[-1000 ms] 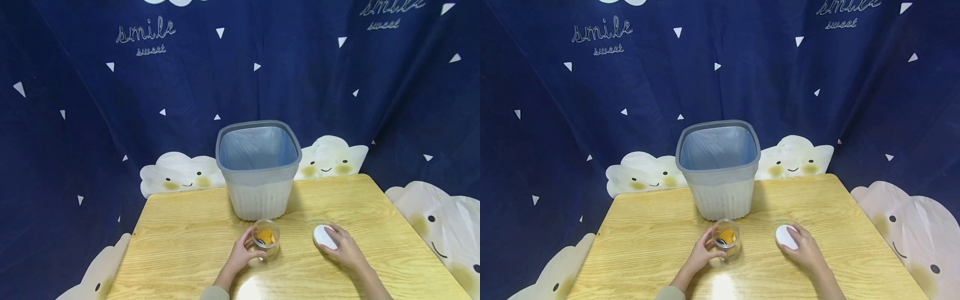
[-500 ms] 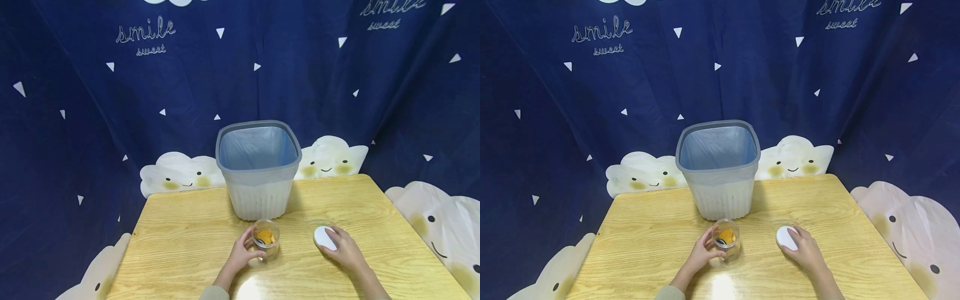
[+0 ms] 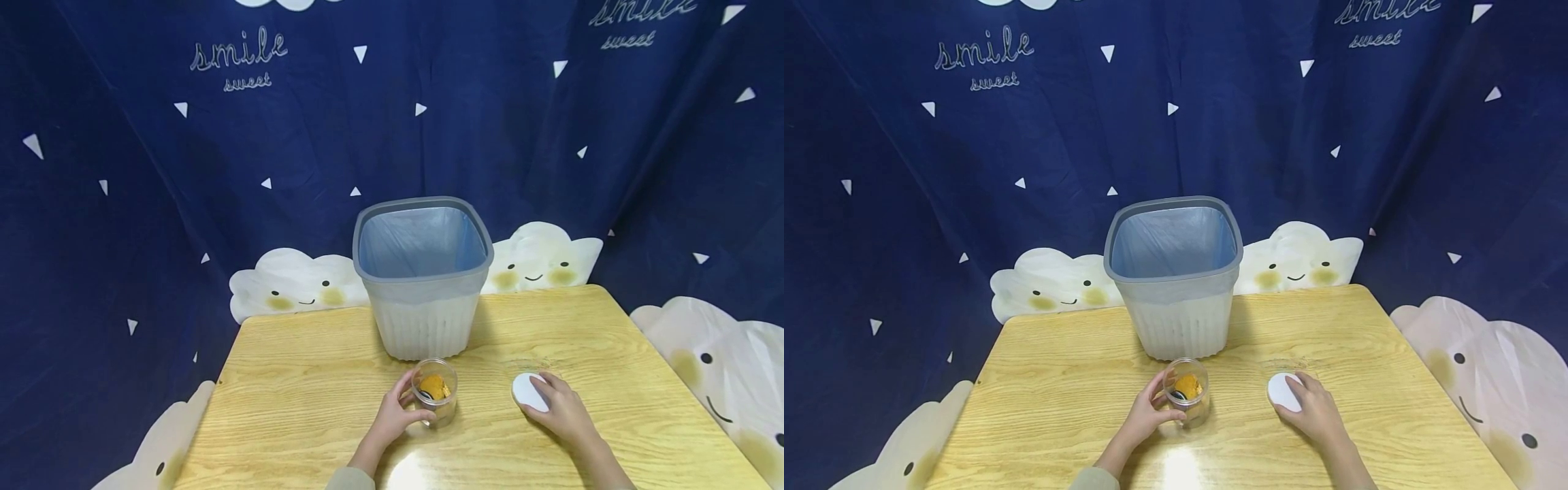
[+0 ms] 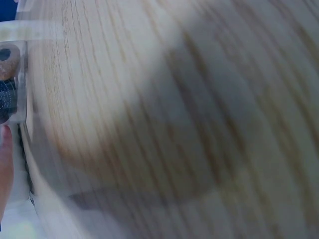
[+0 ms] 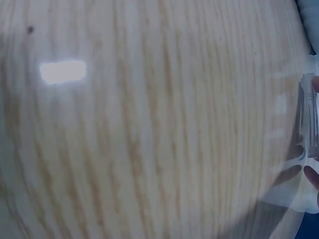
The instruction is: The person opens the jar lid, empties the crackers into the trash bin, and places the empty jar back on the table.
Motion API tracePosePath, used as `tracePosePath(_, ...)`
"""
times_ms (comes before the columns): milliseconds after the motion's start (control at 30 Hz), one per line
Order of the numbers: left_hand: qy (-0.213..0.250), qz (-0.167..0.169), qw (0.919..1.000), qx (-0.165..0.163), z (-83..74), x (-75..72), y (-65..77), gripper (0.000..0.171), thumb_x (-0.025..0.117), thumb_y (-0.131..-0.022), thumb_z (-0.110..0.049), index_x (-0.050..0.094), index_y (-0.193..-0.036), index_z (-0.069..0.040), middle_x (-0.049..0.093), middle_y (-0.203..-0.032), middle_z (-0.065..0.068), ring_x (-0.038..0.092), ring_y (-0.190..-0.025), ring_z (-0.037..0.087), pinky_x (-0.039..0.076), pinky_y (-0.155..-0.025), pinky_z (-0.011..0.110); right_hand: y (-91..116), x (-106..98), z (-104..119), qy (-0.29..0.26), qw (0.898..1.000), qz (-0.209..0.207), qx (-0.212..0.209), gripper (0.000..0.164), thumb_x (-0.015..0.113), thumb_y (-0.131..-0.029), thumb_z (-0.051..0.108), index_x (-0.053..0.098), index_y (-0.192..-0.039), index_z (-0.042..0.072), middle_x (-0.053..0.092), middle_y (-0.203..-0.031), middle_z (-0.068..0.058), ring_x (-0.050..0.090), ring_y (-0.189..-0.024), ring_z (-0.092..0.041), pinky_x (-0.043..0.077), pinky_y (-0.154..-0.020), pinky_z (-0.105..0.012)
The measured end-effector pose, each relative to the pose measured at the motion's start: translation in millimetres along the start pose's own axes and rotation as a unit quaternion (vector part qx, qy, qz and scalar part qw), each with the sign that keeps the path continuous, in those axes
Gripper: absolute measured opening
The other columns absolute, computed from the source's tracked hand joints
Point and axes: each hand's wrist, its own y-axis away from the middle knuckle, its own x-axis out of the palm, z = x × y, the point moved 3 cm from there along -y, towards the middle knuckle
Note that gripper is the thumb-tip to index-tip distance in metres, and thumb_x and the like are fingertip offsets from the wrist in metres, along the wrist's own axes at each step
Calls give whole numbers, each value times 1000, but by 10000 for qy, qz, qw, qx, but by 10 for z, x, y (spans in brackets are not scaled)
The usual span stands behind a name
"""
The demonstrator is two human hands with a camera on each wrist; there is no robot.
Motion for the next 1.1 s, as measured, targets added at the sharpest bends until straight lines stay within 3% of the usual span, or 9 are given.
tracePosePath(467,-9,13,10000,26,1,4,1,84,79,-68,-10,35,-140,-9,36,-140,21,39,-124,40,38,-101,42,14,8,-8,97,9999,65,68,62,78,-68,38,62,-114,0,53,-118,-28,51,-104,-48,42,-74,-65)
tracePosePath(867,-201,-106,9997,64,-10,-2,-6,85,80,-67,-10,36,-139,-7,38,-139,20,38,-125,37,38,-101,42,29,-18,11,-17,10000,-44,44,63,77,-69,39,61,-115,0,52,-119,-29,52,-102,-49,41,-77,-65)
tracePosePath(1100,-149,-78,9999,40,-11,-3,-3,84,80,-67,-11,36,-139,-8,38,-139,20,38,-125,37,38,-101,42,4,-65,22,-37,9999,118,75,64,73,-72,43,58,-119,1,49,-122,-32,49,-105,-52,39,-81,-66)
